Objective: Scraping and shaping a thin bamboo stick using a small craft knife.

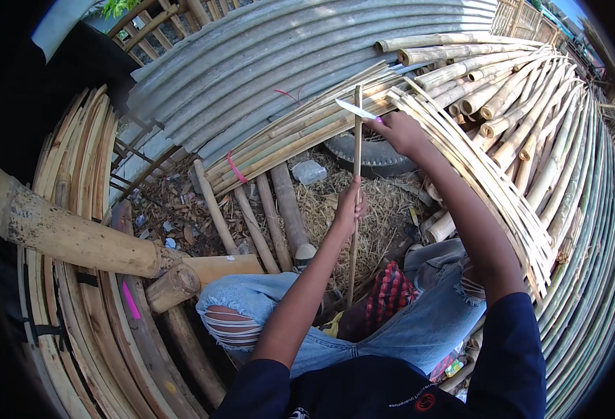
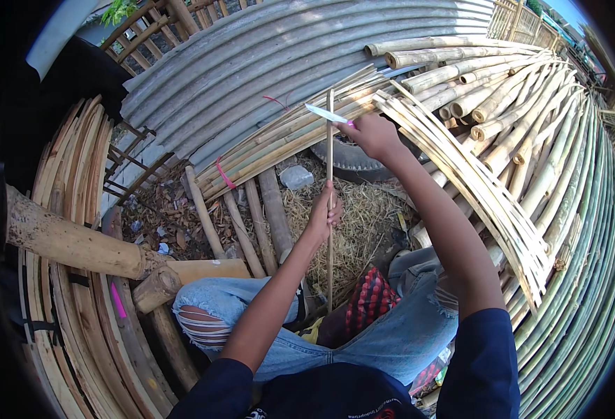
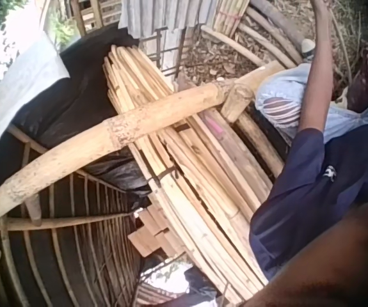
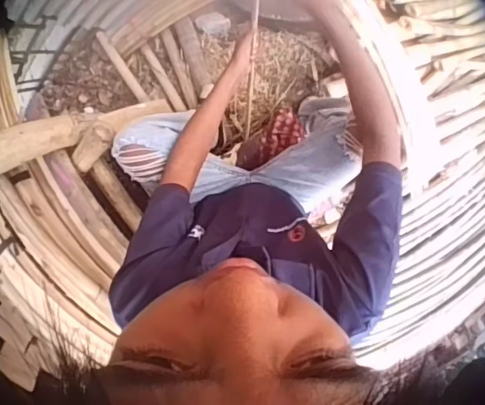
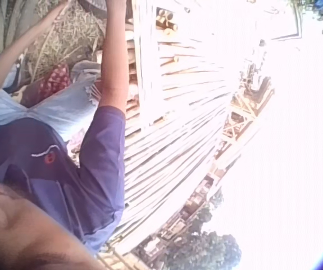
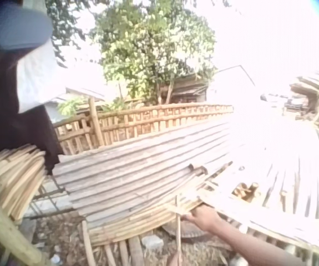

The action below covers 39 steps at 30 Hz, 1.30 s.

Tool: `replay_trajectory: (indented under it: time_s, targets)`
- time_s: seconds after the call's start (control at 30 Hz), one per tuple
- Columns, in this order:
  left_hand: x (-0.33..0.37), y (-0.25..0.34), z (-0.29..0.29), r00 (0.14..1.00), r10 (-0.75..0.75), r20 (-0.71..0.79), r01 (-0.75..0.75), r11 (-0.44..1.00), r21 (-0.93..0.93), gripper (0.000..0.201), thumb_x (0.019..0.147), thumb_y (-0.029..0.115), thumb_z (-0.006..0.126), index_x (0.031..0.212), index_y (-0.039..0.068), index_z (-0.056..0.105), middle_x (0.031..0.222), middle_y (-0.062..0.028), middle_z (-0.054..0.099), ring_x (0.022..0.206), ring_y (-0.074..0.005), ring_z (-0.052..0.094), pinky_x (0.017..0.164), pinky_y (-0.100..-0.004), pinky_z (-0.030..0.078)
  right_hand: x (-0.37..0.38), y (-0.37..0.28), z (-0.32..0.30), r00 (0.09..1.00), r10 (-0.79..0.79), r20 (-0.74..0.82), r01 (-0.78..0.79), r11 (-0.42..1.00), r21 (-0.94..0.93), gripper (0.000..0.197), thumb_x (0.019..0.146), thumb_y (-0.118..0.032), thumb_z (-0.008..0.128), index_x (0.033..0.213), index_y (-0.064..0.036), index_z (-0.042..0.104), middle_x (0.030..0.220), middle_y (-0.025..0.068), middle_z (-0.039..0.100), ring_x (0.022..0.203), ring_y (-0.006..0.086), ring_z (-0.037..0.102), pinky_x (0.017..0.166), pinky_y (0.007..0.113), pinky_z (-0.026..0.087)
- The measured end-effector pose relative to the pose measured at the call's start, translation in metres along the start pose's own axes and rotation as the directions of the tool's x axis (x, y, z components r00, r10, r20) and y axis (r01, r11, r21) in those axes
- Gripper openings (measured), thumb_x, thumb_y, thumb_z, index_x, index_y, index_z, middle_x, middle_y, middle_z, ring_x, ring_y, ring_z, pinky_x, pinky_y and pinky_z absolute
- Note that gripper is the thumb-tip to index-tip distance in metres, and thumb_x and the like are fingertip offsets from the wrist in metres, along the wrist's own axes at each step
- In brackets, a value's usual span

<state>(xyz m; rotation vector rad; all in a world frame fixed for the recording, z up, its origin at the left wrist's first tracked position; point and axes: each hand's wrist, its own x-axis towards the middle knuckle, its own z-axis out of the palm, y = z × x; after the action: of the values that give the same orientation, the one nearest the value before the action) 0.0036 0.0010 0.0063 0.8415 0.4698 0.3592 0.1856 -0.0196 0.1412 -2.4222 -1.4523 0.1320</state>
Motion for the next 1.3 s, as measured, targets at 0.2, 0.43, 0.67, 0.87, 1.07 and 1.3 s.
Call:
replay_trajectory:
  time_s: [0.2,0.43,0.67,0.87,1.07,1.3]
  targets:
    - [-0.003,0.004,0.001,0.999,-0.010,-0.032,0.010,1.000,0.024,0.048,0.086,0.058,0.045,0.064,0.017,0.034,0.043,0.0053,0.028,0.032,-0.0049,0.027,0.033,-0.0193,0.020,-0.003,-0.007,0.009,0.931,-0.364,-0.026,0.353,0.915,-0.193,0.067,0.082,-0.063,0.041,0.063,-0.0025,0.064,0.057,0.0173,0.058,0.058,0.0326,0.061,0.057,0.043,0.047]
    - [-0.009,0.004,-0.004,0.999,-0.015,-0.034,0.016,1.000,0.024,0.047,0.085,0.058,0.046,0.067,0.017,0.035,0.045,0.0058,0.029,0.034,-0.0047,0.027,0.034,-0.0199,0.021,0.000,-0.028,-0.001,0.958,-0.266,0.103,0.281,0.943,-0.177,0.067,0.082,-0.062,0.041,0.063,-0.0017,0.063,0.058,0.0177,0.058,0.060,0.0353,0.060,0.057,0.044,0.047]
    - [-0.002,0.002,-0.023,0.995,-0.034,-0.098,0.032,0.999,-0.019,0.044,0.088,0.054,0.045,0.069,0.016,0.037,0.044,0.0057,0.030,0.033,-0.0052,0.028,0.035,-0.0198,0.021,0.010,-0.046,0.012,0.975,-0.220,0.034,0.220,0.932,-0.289,0.064,0.081,-0.063,0.040,0.065,-0.0070,0.065,0.061,0.0165,0.059,0.061,0.0333,0.061,0.055,0.042,0.048]
    - [-0.005,-0.003,-0.014,0.998,0.007,-0.069,-0.005,1.000,0.023,0.048,0.083,0.058,0.050,0.068,0.014,0.039,0.045,0.0064,0.031,0.034,-0.0045,0.030,0.035,-0.0190,0.022,0.027,-0.030,0.004,0.982,-0.097,-0.160,0.080,0.991,-0.110,0.065,0.082,-0.062,0.040,0.056,-0.0053,0.060,0.052,0.0158,0.054,0.054,0.0336,0.058,0.050,0.042,0.045]
    - [-0.010,0.001,-0.021,0.999,-0.008,-0.044,0.007,0.999,-0.035,0.047,0.083,0.058,0.050,0.069,0.014,0.039,0.045,0.0060,0.032,0.034,-0.0047,0.031,0.036,-0.0202,0.024,-0.002,-0.033,0.024,0.919,-0.371,0.131,0.387,0.912,-0.135,0.066,0.082,-0.063,0.041,0.056,-0.0053,0.061,0.054,0.0174,0.055,0.055,0.0350,0.058,0.052,0.043,0.046]
    - [-0.009,-0.002,-0.027,1.000,-0.022,0.013,0.022,0.998,-0.051,0.046,0.085,0.057,0.047,0.067,0.016,0.036,0.044,0.0062,0.029,0.033,-0.0047,0.028,0.034,-0.0198,0.022,0.041,-0.015,-0.009,0.974,0.070,-0.216,-0.089,0.993,-0.081,0.068,0.084,-0.061,0.039,0.061,-0.0012,0.061,0.058,0.0199,0.056,0.061,0.0367,0.059,0.056,0.044,0.046]
